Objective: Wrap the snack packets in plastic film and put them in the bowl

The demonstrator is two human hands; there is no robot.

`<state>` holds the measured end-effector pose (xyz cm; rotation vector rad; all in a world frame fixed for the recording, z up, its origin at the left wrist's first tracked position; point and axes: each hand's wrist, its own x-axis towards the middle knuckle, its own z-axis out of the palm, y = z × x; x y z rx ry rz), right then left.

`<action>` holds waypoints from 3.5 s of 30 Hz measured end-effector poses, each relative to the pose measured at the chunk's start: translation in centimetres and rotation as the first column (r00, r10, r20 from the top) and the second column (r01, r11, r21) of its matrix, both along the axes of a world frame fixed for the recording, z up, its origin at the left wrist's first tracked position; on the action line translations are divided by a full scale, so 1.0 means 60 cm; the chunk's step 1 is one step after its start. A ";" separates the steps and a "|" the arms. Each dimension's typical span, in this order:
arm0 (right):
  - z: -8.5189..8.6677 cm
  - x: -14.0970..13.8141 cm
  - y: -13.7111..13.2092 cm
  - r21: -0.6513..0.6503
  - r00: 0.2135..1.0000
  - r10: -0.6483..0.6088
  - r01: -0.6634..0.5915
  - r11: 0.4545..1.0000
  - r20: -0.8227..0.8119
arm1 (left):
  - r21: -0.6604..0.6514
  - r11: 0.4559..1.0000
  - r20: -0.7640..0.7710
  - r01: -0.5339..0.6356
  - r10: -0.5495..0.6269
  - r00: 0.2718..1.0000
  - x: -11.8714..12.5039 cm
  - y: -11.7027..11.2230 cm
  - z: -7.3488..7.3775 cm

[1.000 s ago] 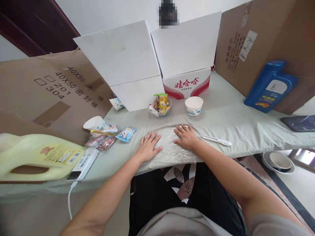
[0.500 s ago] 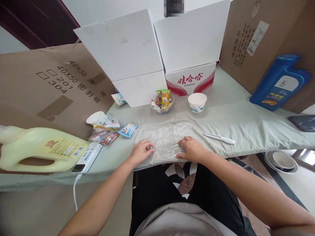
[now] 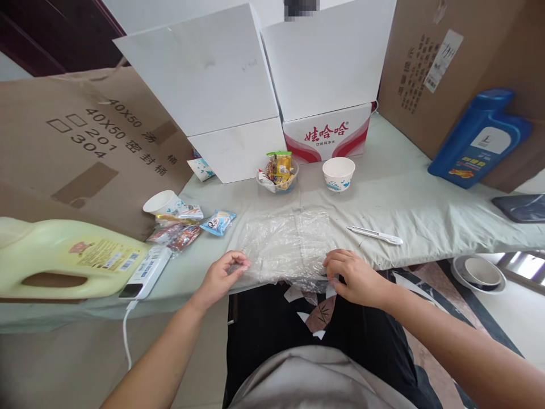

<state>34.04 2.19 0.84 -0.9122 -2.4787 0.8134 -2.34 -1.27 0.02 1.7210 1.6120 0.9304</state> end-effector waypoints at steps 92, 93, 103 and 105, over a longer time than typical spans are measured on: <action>-0.056 -0.046 0.096 0.430 0.609 -0.673 0.519 0.739 0.420 | -0.010 0.987 -0.759 -0.163 0.099 0.643 0.064 0.101 -0.019; -0.053 -0.044 0.095 0.431 0.611 -0.669 0.514 0.742 0.423 | -0.016 0.987 -0.761 -0.161 0.092 0.642 0.063 0.103 -0.015; -0.053 -0.080 0.063 0.603 0.946 -0.246 0.072 0.795 0.212 | 0.218 0.937 -0.754 0.271 -0.015 0.657 0.135 0.067 -0.023; -0.073 -0.086 0.059 0.548 0.947 -0.163 -0.017 0.836 0.278 | 0.101 0.947 -0.765 0.306 -0.123 0.632 0.146 0.055 -0.048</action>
